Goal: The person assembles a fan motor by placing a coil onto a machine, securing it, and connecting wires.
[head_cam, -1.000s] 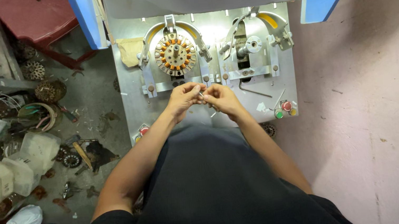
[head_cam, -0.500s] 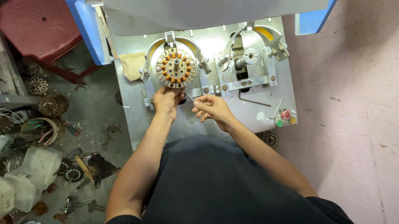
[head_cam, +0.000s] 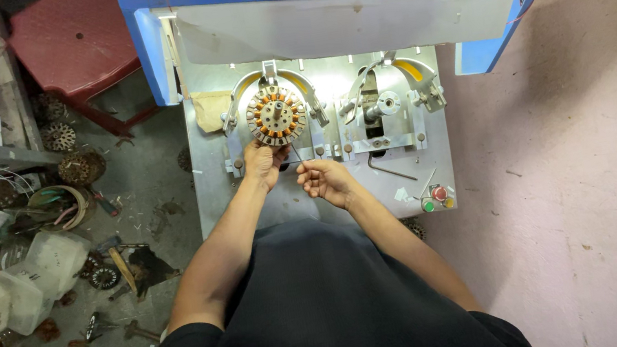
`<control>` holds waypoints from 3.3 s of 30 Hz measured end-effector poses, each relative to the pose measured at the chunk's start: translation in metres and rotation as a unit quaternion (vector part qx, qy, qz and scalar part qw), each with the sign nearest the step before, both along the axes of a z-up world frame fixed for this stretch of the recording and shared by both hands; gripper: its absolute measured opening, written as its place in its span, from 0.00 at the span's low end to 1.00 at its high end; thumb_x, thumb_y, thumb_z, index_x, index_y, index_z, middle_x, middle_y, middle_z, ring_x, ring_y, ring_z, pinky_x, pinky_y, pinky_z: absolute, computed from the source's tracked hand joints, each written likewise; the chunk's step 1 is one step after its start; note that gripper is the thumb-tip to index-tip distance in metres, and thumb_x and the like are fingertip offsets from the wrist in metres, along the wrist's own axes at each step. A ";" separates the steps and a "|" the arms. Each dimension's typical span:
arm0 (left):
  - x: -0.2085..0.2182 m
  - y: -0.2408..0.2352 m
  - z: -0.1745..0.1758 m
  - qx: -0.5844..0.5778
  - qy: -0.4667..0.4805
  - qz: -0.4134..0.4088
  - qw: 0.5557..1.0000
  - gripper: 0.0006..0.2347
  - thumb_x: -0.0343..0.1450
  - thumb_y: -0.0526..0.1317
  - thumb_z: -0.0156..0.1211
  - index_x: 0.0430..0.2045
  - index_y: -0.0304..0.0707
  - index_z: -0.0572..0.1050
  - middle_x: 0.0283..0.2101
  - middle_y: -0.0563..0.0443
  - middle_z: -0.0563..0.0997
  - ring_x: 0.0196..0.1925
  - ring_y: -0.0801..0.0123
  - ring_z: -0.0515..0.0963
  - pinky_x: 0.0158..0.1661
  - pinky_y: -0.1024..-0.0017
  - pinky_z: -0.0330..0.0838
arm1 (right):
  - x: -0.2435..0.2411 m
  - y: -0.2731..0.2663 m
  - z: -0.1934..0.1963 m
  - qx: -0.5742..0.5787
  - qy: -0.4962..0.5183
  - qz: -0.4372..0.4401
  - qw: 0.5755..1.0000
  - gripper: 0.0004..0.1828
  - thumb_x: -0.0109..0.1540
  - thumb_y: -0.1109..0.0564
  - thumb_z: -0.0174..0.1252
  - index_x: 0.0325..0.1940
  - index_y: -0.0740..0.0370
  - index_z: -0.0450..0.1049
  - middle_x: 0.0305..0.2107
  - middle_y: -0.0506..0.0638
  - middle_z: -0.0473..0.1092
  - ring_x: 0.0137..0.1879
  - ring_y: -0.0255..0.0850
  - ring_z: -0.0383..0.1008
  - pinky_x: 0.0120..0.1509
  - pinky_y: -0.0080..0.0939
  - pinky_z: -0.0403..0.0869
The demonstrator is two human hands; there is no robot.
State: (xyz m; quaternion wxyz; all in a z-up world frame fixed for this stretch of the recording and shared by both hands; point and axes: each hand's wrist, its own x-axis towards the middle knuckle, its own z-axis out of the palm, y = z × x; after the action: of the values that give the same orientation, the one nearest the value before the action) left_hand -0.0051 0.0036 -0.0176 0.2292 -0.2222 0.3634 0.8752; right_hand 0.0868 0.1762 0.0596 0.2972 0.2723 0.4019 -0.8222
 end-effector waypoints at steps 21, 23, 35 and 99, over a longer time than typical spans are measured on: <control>-0.006 -0.025 0.021 -0.084 0.074 -0.059 0.992 0.09 0.68 0.24 0.59 0.38 0.34 0.80 0.37 0.51 0.85 0.34 0.71 0.83 0.34 0.70 0.78 | 0.000 -0.047 0.000 -0.219 -0.059 -0.014 0.974 0.16 0.69 0.50 0.48 0.29 0.58 0.68 0.24 0.53 0.70 0.32 0.45 0.69 0.38 0.41 0.70; -0.008 -0.027 0.019 -0.077 0.072 -0.066 0.992 0.09 0.68 0.24 0.59 0.37 0.33 0.81 0.35 0.49 0.85 0.32 0.69 0.81 0.33 0.69 0.77 | 0.001 -0.056 0.001 -0.233 -0.052 -0.025 0.971 0.17 0.69 0.50 0.47 0.28 0.58 0.66 0.23 0.53 0.68 0.32 0.46 0.68 0.39 0.43 0.69; -0.007 -0.046 0.054 -0.013 0.069 -0.142 0.987 0.17 0.65 0.20 0.54 0.47 0.29 0.75 0.44 0.42 0.84 0.41 0.61 0.85 0.42 0.63 0.83 | 0.005 -0.091 -0.017 0.072 0.027 -0.105 0.992 0.21 0.69 0.47 0.55 0.24 0.55 0.63 0.17 0.48 0.63 0.25 0.42 0.63 0.32 0.42 0.64; 0.416 -0.336 0.159 -0.245 -0.349 -0.329 0.843 0.15 0.77 0.42 0.52 0.56 0.37 0.75 0.43 0.36 0.80 0.37 0.56 0.69 0.38 0.59 0.65 | 0.316 0.062 0.095 0.028 -0.021 0.446 0.894 0.34 0.58 0.57 0.69 0.66 0.72 0.69 0.60 0.62 0.71 0.63 0.44 0.71 0.69 0.43 0.68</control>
State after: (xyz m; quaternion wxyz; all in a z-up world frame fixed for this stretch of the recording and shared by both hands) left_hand 0.4106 -0.3324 0.1418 0.5537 -0.4290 0.5134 0.4957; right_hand 0.4032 0.2377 0.1542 0.6335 0.0903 0.4978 -0.5854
